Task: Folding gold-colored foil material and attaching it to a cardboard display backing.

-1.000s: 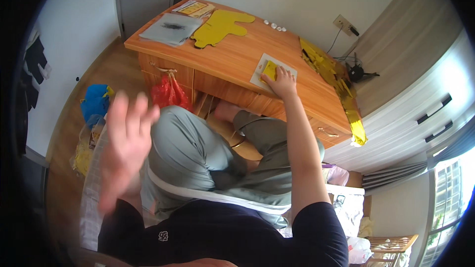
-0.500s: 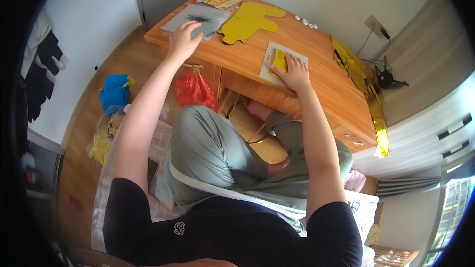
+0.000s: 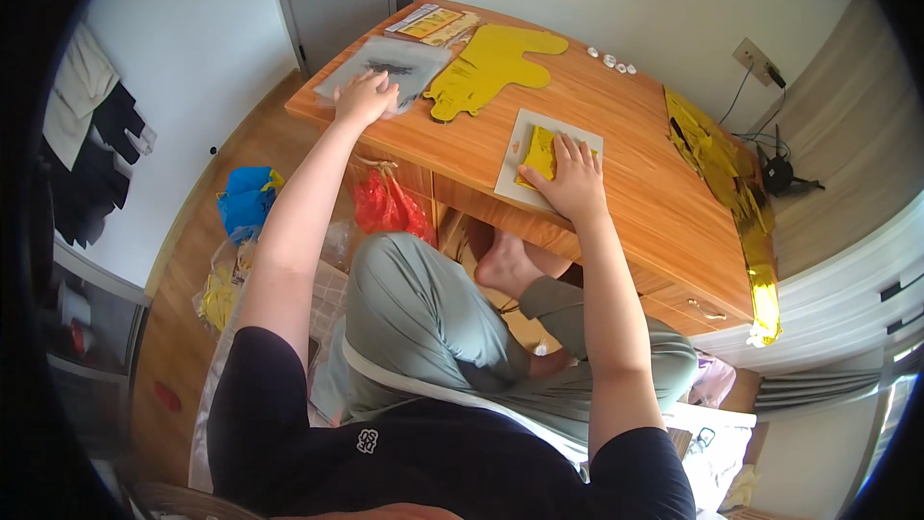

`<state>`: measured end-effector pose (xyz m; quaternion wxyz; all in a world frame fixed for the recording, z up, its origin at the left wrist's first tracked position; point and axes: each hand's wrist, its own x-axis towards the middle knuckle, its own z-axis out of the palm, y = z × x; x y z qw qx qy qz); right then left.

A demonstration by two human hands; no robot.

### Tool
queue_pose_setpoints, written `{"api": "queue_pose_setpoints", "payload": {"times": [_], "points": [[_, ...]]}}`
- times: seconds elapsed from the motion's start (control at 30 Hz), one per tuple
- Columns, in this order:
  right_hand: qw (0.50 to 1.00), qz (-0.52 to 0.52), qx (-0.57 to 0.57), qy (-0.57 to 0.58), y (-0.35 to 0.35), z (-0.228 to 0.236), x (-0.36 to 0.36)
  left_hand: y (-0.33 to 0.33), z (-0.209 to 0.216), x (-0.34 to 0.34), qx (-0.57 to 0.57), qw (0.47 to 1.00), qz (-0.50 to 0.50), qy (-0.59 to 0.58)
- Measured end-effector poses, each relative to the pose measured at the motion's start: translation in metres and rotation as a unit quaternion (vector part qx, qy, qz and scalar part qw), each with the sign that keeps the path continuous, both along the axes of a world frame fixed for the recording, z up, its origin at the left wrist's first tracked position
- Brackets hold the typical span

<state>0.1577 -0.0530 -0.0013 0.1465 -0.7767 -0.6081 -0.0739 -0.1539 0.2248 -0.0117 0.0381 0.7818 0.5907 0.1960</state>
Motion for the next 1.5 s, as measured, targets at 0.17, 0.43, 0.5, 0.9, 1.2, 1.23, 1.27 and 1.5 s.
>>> {"api": "queue_pose_setpoints", "payload": {"times": [0.17,0.43,0.5,0.9,1.2,1.23,1.27,1.5], "points": [[1.000,-0.015,0.008,0.000,-0.001,-0.001,0.004,-0.001,0.000,0.004,-0.009,1.000,-0.019,0.017],[1.000,-0.007,-0.002,0.016,-0.002,0.005,-0.007,-0.002,-0.004,-0.013,0.208,0.960,-0.015,-0.187],[1.000,-0.006,-0.017,0.014,-0.003,0.003,-0.006,-0.026,-0.002,-0.003,0.329,0.889,-0.016,-0.317],[1.000,-0.011,-0.006,0.001,0.005,0.010,-0.011,-0.258,-0.097,0.128,-0.270,0.308,0.050,-0.911],[1.000,-0.012,-0.015,0.024,-0.003,-0.004,0.008,-0.299,-0.165,0.226,-0.536,0.250,0.222,-0.776],[0.999,-0.009,-0.004,0.030,-0.005,-0.007,0.013,-0.300,-0.161,0.231,-0.540,0.246,0.213,-0.777],[0.999,-0.011,-0.006,0.032,-0.005,-0.008,0.012,-0.297,-0.159,0.233,-0.540,0.243,0.203,-0.780],[1.000,-0.007,0.015,0.005,-0.002,-0.001,0.002,-0.270,-0.169,0.239,-0.495,0.213,0.210,-0.816]]}}
